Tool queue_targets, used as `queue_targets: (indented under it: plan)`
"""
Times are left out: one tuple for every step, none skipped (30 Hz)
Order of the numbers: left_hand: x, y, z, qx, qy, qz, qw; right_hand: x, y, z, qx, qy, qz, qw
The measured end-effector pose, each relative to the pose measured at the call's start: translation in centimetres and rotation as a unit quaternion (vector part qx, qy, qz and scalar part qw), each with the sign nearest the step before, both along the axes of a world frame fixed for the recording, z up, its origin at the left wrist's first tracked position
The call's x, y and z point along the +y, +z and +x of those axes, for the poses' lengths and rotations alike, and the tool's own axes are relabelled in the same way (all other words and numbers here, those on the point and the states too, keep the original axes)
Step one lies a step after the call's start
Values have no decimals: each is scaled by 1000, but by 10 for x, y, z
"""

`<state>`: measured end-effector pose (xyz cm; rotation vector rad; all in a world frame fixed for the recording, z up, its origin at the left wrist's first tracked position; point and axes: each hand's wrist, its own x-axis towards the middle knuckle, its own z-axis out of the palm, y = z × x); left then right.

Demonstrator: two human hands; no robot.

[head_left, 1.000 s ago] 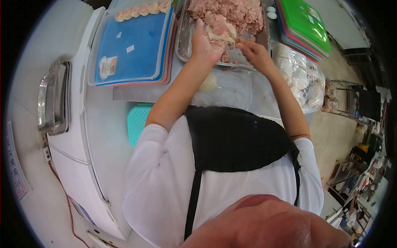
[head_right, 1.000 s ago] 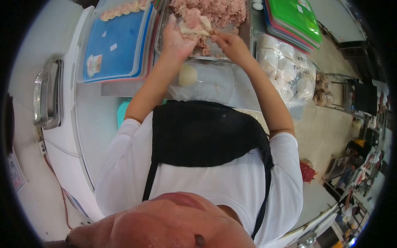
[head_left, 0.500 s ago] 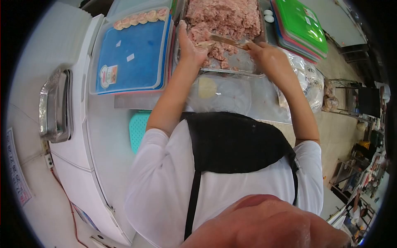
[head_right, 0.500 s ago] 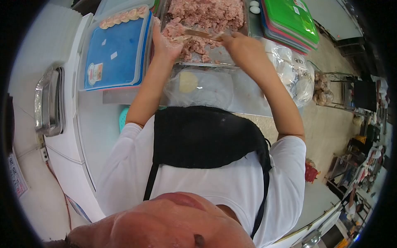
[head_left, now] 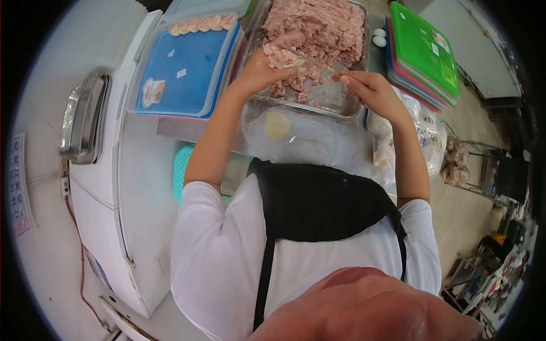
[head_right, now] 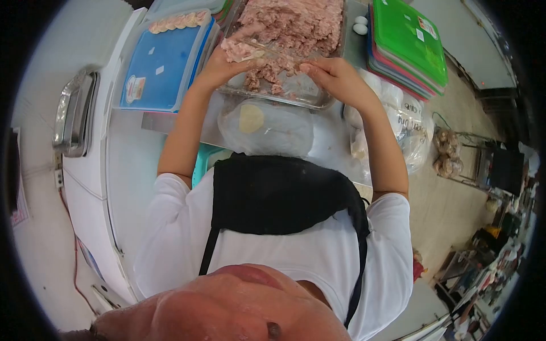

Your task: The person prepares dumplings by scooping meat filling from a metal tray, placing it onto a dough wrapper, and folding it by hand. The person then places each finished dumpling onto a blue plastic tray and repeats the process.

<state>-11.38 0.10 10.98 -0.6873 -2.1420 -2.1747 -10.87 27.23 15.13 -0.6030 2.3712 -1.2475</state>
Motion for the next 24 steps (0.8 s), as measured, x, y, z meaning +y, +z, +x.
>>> queue_targets:
  plan:
    - [-2, 6, -2, -23, -25, -65, 997, 3, 0, -1, 16, 7, 7, 1000]
    - [-7, 12, -4, -48, -51, -129, 989, 3, -5, -3, 19, 32, -13, 999]
    - [-9, 15, -3, -74, -77, -192, 976, 1, -15, -5, 20, 58, -32, 998]
    - [-6, 14, 0, -60, -57, -205, 975, 1, -24, -9, 18, 76, -36, 996]
    - [-3, 13, 4, -46, -37, -218, 974, 0, -33, -13, 15, 94, -40, 995]
    - [-1, 12, 8, -33, -16, -231, 972, 0, -42, -20, 7, 105, -28, 994]
    - [0, 12, 9, -37, -19, -276, 960, 0, -50, -27, 2, 116, -16, 993]
    - [-1, 12, 7, -41, -22, -321, 946, 2, -58, -35, 41, 112, -11, 993]
    - [-2, 12, 4, -45, -26, -365, 930, 5, -67, -42, 80, 106, -7, 991]
    - [-5, 3, 0, -67, 9, -362, 930, 5, -66, -43, 118, 99, -2, 988]
    - [-9, -12, -5, -89, 45, -357, 929, 5, -66, -38, 189, 59, 37, 980]
    - [-12, -19, -8, -109, 83, -351, 926, -1, -56, -26, 260, 19, 75, 962]
    - [-12, -17, -7, -133, 97, -358, 919, -6, -51, -20, 330, -21, 112, 937]
    - [-11, -15, -5, -157, 111, -364, 911, -10, -56, -21, 344, -11, 95, 934]
    - [-10, -14, -3, -181, 122, -371, 903, -14, -71, -24, 358, -2, 79, 930]
    - [-10, -19, 3, -164, 132, -372, 904, -16, -89, -21, 366, 0, 65, 928]
    - [-12, -26, 2, -141, 146, -370, 907, -3, -106, -43, 340, 53, 339, 876]
    - [-17, -27, 1, -116, 162, -369, 908, 8, -104, -46, 319, 41, 306, 896]
    - [-16, -16, 9, -104, 165, -331, 923, 18, -99, -41, 290, 26, 273, 917]
    - [-14, -5, 18, -87, 172, -289, 938, 25, -90, -44, 268, 11, 241, 933]
    - [-12, 5, 28, -75, 175, -245, 951, 31, -80, -44, 230, -5, 198, 953]
    - [-9, 12, 32, -16, 173, -245, 954, 35, -64, -38, 179, -17, 133, 975]
    - [-8, 19, 34, 45, 173, -242, 954, 36, -46, -32, 133, -29, 66, 989]
    - [-8, 25, 34, 66, 155, -248, 954, 36, -30, -26, 86, -39, -2, 996]
